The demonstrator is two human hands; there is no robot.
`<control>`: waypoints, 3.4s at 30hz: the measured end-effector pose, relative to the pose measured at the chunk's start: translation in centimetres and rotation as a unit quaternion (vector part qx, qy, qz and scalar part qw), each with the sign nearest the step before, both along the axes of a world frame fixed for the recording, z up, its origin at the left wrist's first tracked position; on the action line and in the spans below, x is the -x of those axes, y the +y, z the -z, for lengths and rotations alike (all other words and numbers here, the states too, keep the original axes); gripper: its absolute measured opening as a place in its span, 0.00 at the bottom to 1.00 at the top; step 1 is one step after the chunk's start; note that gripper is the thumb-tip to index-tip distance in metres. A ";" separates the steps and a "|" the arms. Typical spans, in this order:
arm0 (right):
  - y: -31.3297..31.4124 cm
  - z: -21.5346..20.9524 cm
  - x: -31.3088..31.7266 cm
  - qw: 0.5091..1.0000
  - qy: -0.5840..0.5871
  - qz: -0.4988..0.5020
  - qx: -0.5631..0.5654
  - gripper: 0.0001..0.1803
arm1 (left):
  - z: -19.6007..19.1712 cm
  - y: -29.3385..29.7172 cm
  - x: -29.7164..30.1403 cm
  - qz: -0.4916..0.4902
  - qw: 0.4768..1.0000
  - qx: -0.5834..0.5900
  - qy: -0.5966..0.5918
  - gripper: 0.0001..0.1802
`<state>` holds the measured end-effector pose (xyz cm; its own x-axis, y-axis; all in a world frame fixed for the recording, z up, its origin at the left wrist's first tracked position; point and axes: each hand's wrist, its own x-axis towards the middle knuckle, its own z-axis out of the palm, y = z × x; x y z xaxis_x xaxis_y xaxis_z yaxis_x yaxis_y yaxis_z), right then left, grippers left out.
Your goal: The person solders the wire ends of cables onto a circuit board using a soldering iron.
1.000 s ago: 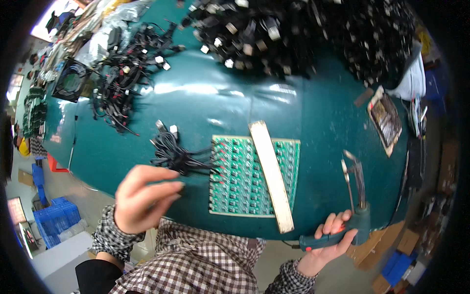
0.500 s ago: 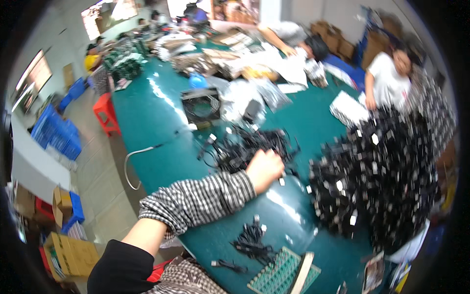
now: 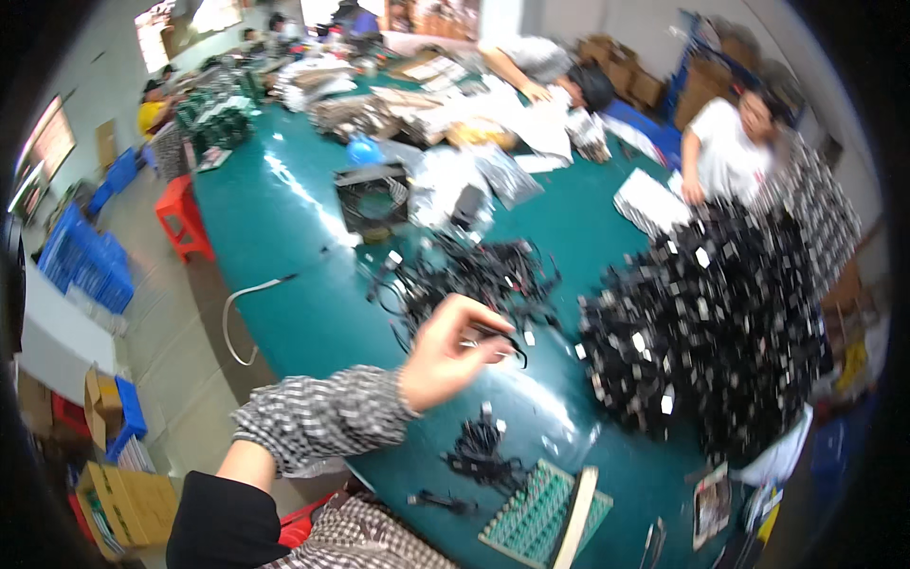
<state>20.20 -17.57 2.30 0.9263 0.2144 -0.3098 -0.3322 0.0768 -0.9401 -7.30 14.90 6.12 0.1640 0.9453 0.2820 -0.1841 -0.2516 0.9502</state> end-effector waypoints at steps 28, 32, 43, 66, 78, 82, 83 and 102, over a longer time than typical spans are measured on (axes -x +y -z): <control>-0.4 -0.7 3.2 0.931 -0.070 -0.251 -0.257 0.18 | 0.0 -5.9 4.6 0.189 0.961 0.042 0.199 0.06; 5.1 -3.1 8.6 0.931 -0.107 -0.310 -0.160 0.26 | -1.3 -10.2 2.0 0.338 0.895 0.291 0.022 0.08; 6.8 -3.5 10.9 0.940 -0.039 -0.338 -0.015 0.20 | 1.8 -15.3 -2.0 0.367 0.901 0.217 0.077 0.06; 3.5 -2.1 10.8 0.922 -0.154 -0.346 0.084 0.13 | 2.1 -17.6 -3.8 0.268 0.944 0.014 0.193 0.06; 3.7 -0.7 11.5 0.816 -0.403 -0.344 0.230 0.13 | 2.1 -17.8 -3.8 0.301 0.919 0.042 0.252 0.07; 3.5 -0.9 10.9 0.892 -0.235 -0.368 0.118 0.19 | 2.2 -17.2 -3.6 0.310 0.927 0.101 0.186 0.07; 3.9 -1.0 10.8 0.910 -0.206 -0.350 0.078 0.15 | 2.5 -17.1 -3.6 0.302 0.932 0.101 0.175 0.07; 2.9 -1.3 12.4 0.899 -0.162 -0.335 0.232 0.11 | 4.3 -17.3 -3.8 0.227 0.930 -0.068 0.281 0.10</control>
